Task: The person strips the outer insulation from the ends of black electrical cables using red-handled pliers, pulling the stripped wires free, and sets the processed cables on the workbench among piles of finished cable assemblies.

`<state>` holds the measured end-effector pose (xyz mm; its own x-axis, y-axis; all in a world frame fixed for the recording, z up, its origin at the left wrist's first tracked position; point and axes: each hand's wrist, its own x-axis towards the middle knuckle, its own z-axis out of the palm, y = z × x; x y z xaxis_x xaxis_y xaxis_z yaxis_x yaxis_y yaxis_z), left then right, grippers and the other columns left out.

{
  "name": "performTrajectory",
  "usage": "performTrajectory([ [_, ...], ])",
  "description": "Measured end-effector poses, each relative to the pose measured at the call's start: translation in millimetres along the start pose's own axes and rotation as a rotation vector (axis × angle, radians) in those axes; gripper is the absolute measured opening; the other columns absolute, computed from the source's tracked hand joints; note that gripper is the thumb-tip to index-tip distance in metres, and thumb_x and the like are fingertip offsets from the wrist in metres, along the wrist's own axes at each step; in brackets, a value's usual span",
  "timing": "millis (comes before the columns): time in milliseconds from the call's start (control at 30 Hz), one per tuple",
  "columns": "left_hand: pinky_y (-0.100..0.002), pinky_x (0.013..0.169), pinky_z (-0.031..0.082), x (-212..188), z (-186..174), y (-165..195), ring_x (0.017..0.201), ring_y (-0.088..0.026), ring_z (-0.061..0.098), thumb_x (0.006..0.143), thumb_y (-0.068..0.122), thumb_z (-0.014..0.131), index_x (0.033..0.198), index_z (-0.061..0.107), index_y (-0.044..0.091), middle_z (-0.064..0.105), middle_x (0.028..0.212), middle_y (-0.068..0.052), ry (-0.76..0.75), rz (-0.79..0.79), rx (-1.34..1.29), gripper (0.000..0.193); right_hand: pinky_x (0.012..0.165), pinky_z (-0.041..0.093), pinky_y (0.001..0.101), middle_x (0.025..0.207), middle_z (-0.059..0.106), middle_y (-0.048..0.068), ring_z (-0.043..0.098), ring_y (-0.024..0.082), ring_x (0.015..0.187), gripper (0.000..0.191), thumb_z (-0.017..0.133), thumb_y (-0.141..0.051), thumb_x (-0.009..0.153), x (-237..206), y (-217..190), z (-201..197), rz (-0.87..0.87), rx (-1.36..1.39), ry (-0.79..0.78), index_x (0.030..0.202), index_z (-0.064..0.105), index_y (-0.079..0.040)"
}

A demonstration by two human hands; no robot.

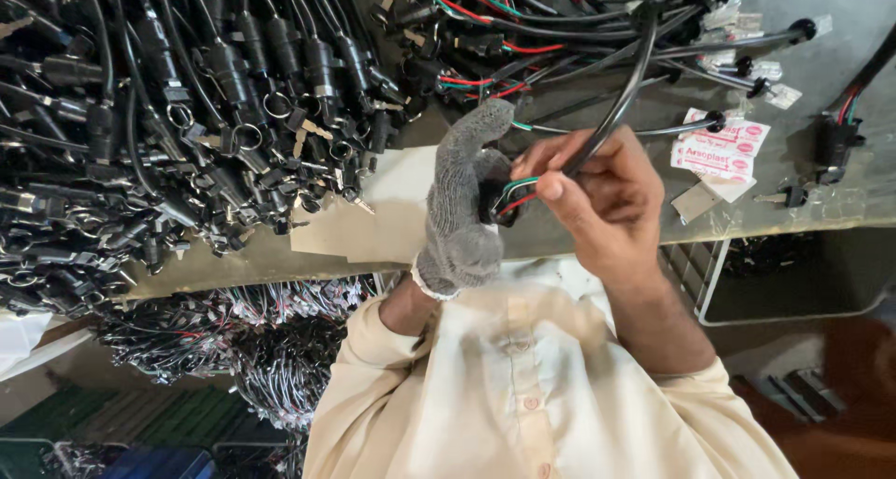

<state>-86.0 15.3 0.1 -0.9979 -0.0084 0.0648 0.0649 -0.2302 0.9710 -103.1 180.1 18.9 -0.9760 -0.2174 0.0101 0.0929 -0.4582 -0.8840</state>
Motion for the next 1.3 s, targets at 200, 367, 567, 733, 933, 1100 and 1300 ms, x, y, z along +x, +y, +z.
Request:
performTrajectory([
  [200,-0.02,0.075,0.049,1.8,-1.6,-3.8,0.087,-0.005,0.059,0.102,0.055,0.067,0.156,0.042,0.002,0.055,0.138,0.001,0.071,0.062,0.062,0.08,0.112,0.051,0.0462,0.111,0.066,0.017,0.066,0.025,0.11,0.015,0.062,-0.001,0.109,1.4,30.9,2.0,-0.079,0.23,0.024,0.119,0.052,-0.004],
  [367,-0.02,0.073,0.046,5.7,-3.3,-8.4,0.087,-0.007,0.058,0.102,0.056,0.069,0.153,0.043,0.0,0.061,0.124,-0.001,0.164,0.039,-0.062,0.08,0.103,0.047,0.0449,0.099,0.066,0.015,0.065,0.026,0.099,0.009,0.06,-0.004,0.111,0.0,39.6,8.9,-0.219,0.342,0.071,0.116,0.052,-0.005],
  [567,-0.021,0.067,0.045,4.8,-2.8,-27.4,0.075,-0.008,0.057,0.106,0.035,0.066,0.151,0.042,0.0,0.064,0.091,-0.005,0.161,-0.018,-0.264,0.062,0.096,0.051,0.0504,0.075,0.056,0.002,0.057,0.022,0.072,0.024,0.051,-0.034,0.111,-12.3,9.4,20.1,-0.175,0.404,-0.07,0.113,0.055,-0.01],
  [733,-0.027,0.066,0.045,10.9,-1.6,-37.7,0.069,-0.012,0.054,0.109,0.024,0.059,0.137,0.053,-0.008,0.063,0.083,-0.008,-0.319,-0.392,-0.291,0.043,0.063,0.044,0.04,0.068,0.051,0.005,0.049,0.018,0.056,0.029,0.046,-0.033,0.11,-27.3,-18.5,26.9,-0.317,-0.037,-0.446,0.107,0.058,-0.006],
  [933,-0.046,0.103,0.051,23.0,-1.5,27.0,0.109,-0.023,0.065,0.098,0.047,0.057,0.133,0.048,0.002,0.065,0.12,-0.007,0.206,-0.445,-0.674,0.057,0.054,0.048,0.04,0.069,0.058,0.005,0.059,0.024,0.057,0.025,0.058,-0.019,0.105,-32.0,-30.7,4.7,-0.264,-0.814,-0.417,0.115,0.061,0.003],
  [1100,-0.042,0.096,0.05,6.9,-6.5,56.7,0.107,-0.026,0.062,0.109,0.043,0.056,0.13,0.057,0.007,0.065,0.113,-0.008,-0.232,-0.121,-0.557,0.042,0.059,0.047,0.0452,0.074,0.062,0.009,0.062,0.033,0.065,0.016,0.068,-0.017,0.097,-22.1,3.1,16.9,-0.186,-1.044,-0.378,0.102,0.059,-0.004],
  [1300,-0.027,0.082,0.047,-11.1,3.1,32.9,0.087,-0.011,0.058,0.11,0.034,0.058,0.123,0.065,-0.001,0.066,0.099,-0.008,0.042,-0.154,-0.288,0.038,0.086,0.048,0.0481,0.108,0.067,0.02,0.062,0.039,0.097,0.035,0.057,-0.032,0.103,-10.4,-25.9,-5.9,-0.382,-1.1,-0.188,0.117,0.062,0.0],
])
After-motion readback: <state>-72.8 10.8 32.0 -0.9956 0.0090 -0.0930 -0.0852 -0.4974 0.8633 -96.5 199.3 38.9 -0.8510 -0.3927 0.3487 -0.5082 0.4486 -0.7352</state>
